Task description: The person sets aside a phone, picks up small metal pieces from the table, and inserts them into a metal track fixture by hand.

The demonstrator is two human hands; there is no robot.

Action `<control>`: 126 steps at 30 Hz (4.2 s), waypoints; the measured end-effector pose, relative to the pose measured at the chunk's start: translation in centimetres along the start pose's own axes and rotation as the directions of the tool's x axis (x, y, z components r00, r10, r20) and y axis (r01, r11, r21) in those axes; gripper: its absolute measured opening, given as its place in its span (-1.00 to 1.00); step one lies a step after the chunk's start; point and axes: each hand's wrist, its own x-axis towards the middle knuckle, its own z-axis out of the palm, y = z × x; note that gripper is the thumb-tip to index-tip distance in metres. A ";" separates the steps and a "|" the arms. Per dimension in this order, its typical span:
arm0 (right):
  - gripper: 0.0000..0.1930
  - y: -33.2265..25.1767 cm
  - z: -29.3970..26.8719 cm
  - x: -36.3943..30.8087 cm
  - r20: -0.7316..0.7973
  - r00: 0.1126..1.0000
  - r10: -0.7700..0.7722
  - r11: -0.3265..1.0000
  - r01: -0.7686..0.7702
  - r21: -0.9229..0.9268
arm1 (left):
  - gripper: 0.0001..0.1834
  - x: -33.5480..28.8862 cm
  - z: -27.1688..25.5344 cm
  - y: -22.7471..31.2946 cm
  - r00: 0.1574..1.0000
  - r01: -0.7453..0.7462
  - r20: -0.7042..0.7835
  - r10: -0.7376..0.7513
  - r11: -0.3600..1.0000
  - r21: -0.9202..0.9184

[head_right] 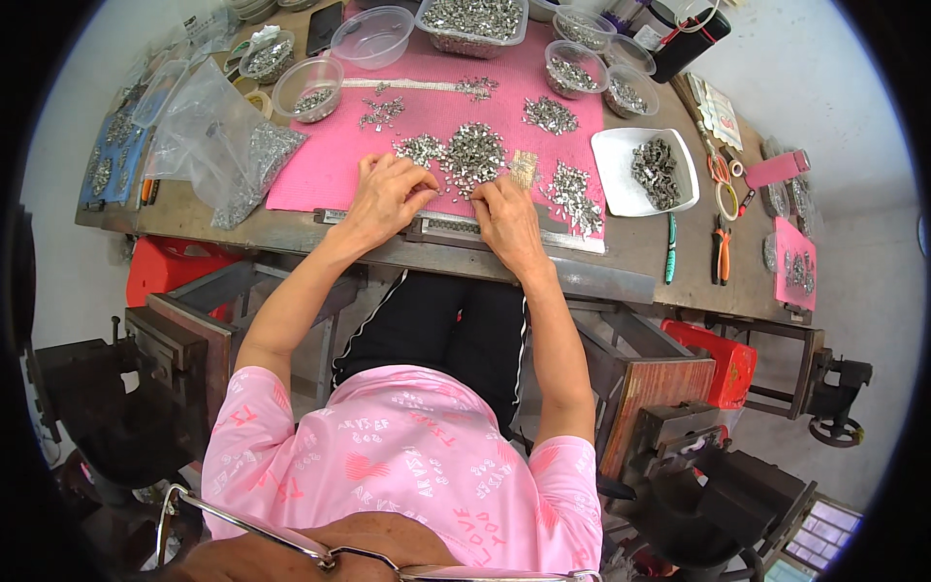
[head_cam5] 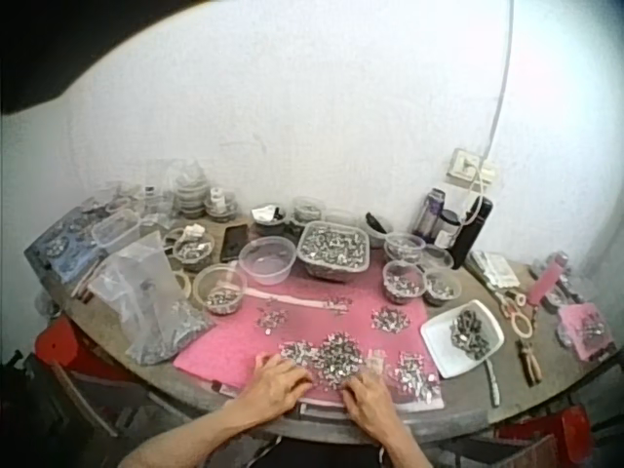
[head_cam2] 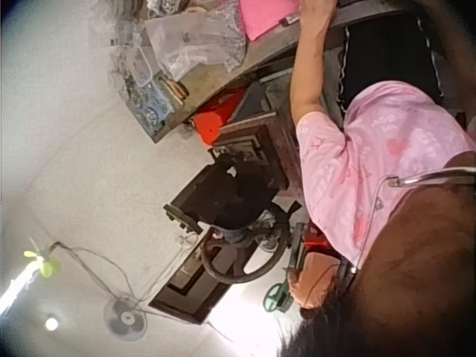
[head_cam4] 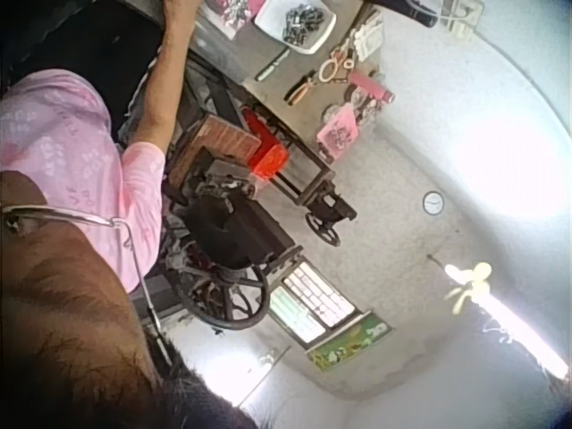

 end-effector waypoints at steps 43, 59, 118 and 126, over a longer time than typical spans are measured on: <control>-0.93 -0.9 0.4 0.3 0.012 0.988 0.155 0.985 -0.155 0.077 | -0.91 2.0 0.7 -2.7 0.954 -0.259 0.166 0.248 0.965 0.046; -0.82 -3.5 0.5 -1.4 -0.030 0.995 -0.091 0.992 0.093 0.089 | -0.84 -2.2 0.1 0.1 0.981 -0.189 0.031 0.193 0.976 -0.104; -0.95 -3.1 -0.4 -1.7 -0.021 0.996 0.083 0.992 -0.080 0.101 | -0.87 -0.6 2.6 0.3 0.980 -0.001 -0.196 0.009 0.999 0.041; -0.94 -3.5 -0.4 -2.2 -0.017 0.999 0.029 0.993 -0.027 0.119 | -0.90 0.9 3.2 0.0 1.000 0.001 -0.017 0.001 0.996 0.084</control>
